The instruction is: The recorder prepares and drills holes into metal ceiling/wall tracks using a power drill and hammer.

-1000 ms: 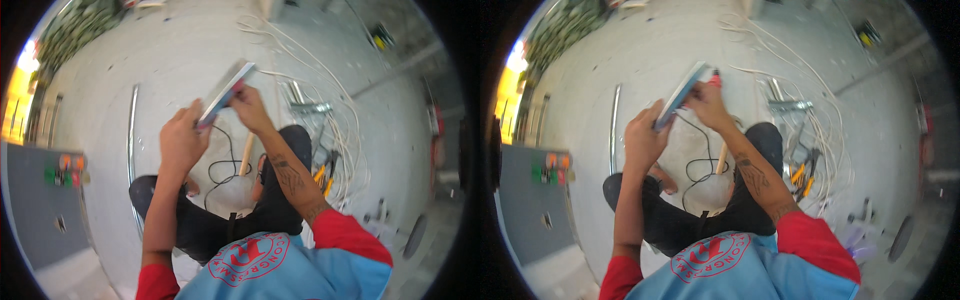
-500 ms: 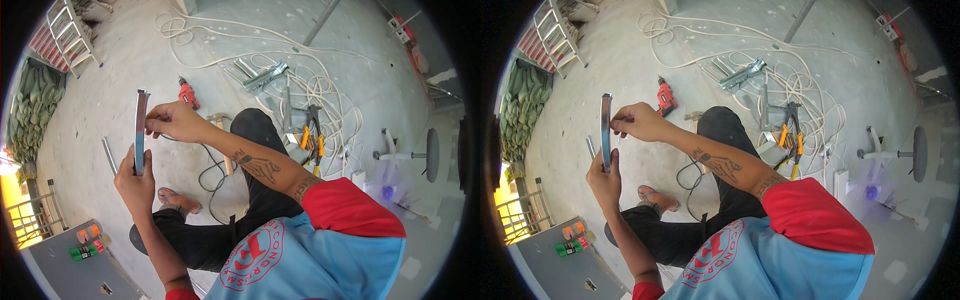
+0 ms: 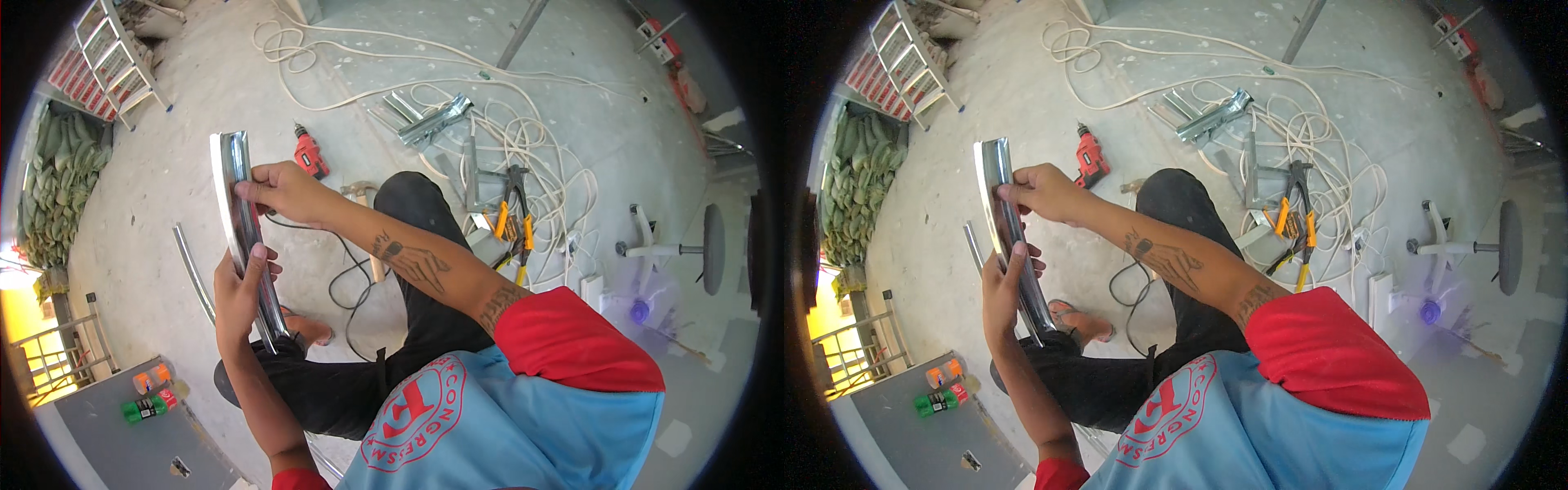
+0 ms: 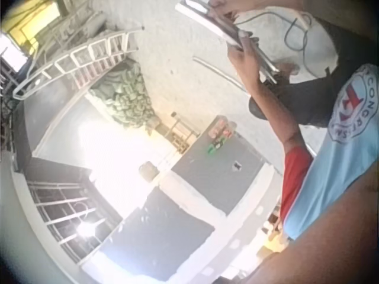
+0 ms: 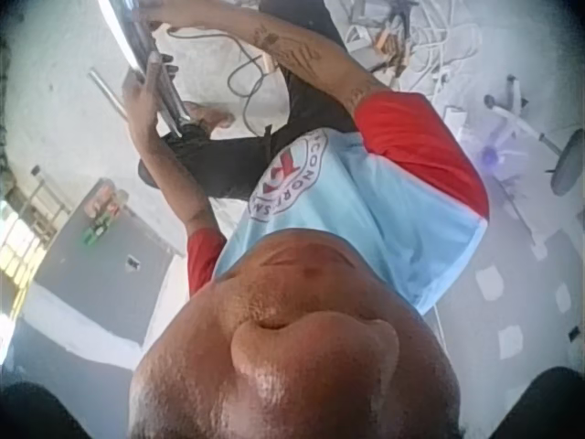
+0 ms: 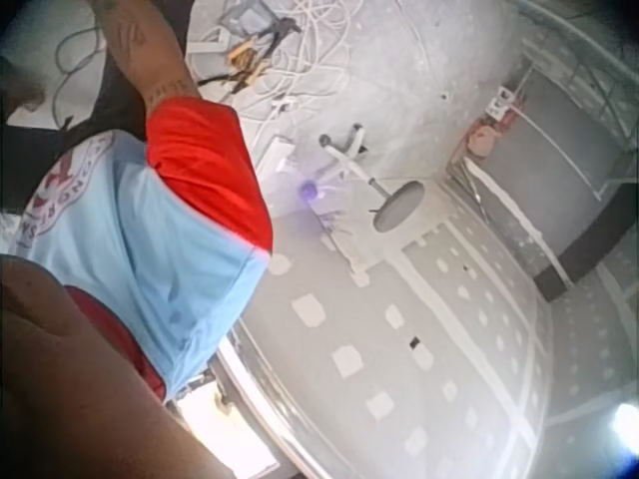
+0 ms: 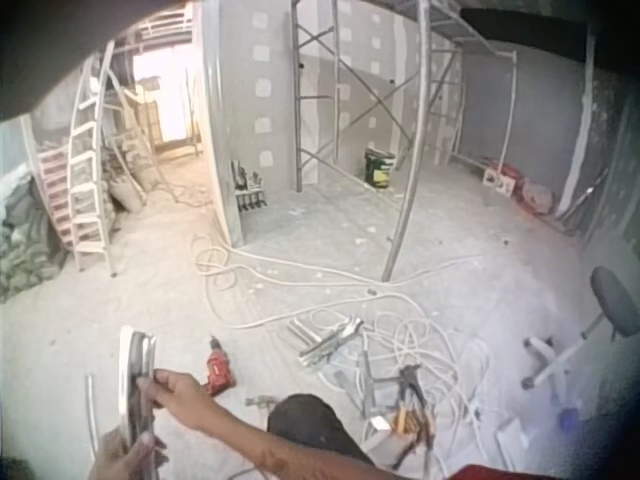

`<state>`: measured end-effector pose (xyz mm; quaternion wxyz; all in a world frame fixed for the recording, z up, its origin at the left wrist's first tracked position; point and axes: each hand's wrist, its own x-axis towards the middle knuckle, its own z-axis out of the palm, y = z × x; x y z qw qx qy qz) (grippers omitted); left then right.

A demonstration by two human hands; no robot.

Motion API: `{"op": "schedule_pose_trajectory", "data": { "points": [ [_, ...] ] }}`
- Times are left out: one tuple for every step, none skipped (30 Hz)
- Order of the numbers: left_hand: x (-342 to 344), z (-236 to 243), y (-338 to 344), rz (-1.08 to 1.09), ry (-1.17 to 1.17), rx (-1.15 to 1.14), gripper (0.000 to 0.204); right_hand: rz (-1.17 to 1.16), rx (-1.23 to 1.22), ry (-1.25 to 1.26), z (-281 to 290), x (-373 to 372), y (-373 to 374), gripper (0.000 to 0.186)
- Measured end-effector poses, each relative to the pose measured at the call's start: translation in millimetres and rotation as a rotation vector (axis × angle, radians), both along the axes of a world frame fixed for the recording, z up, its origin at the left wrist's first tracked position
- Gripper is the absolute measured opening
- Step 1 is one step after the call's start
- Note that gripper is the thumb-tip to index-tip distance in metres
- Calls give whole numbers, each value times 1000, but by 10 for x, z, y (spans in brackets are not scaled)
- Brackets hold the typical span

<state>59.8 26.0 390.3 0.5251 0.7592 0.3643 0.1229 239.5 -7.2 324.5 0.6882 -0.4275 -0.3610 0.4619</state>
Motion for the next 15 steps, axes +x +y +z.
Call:
{"op": "schedule_pose_trajectory", "data": {
  "points": [
    [-99, -60, 41, 7, 20, -27, 39, 19, 1, 10, -62, -39, 77, 32],
    [-192, -121, 121, -2, 71, 26, 35, 41, -45, 3, -97, -86, 131, 33],
    [-278, -151, 239, 5, 94, 77, 35, 68, -93, -4, -145, -125, 188, 34],
    [-414, -155, 386, 17, 173, 191, 37, 69, -179, 9, -193, -190, 220, 36],
    [-482, -59, 505, 56, 264, 327, 39, 79, -268, 17, -251, -171, 269, 38],
    [-327, 20, 649, 37, 287, 423, 42, -99, 25, -325, -888, 168, 291, 39],
    [-283, 137, 738, 51, 232, 435, 45, -168, -12, -519, -1144, 388, 233, 38],
    [-306, 225, 925, 61, 274, 484, 45, -302, -111, -531, -1343, 554, 194, 36],
    [-627, 244, 1191, 111, 361, 543, 45, -257, -389, -341, -1080, 356, 193, 34],
    [-646, 123, 1398, 133, 370, 532, 45, -402, -319, -316, -1295, 537, 104, 31],
    [-811, -102, 1621, 168, 338, 476, 46, -483, -509, -257, -1388, 506, 60, 32],
    [-1168, -169, 1761, 228, 282, 444, 48, -520, -527, -208, -1376, 311, 116, 35],
    [-1324, -502, 1913, 258, 410, 470, 52, -575, -584, -147, -1625, 252, 101, 40],
    [-1486, -985, 2045, 252, 470, 429, 55, -527, -719, -316, -1973, 231, 85, 42],
    [-1413, -1431, 1977, 260, 614, 379, 57, -489, -858, -503, -2455, 323, -55, 46]
  ]
}}
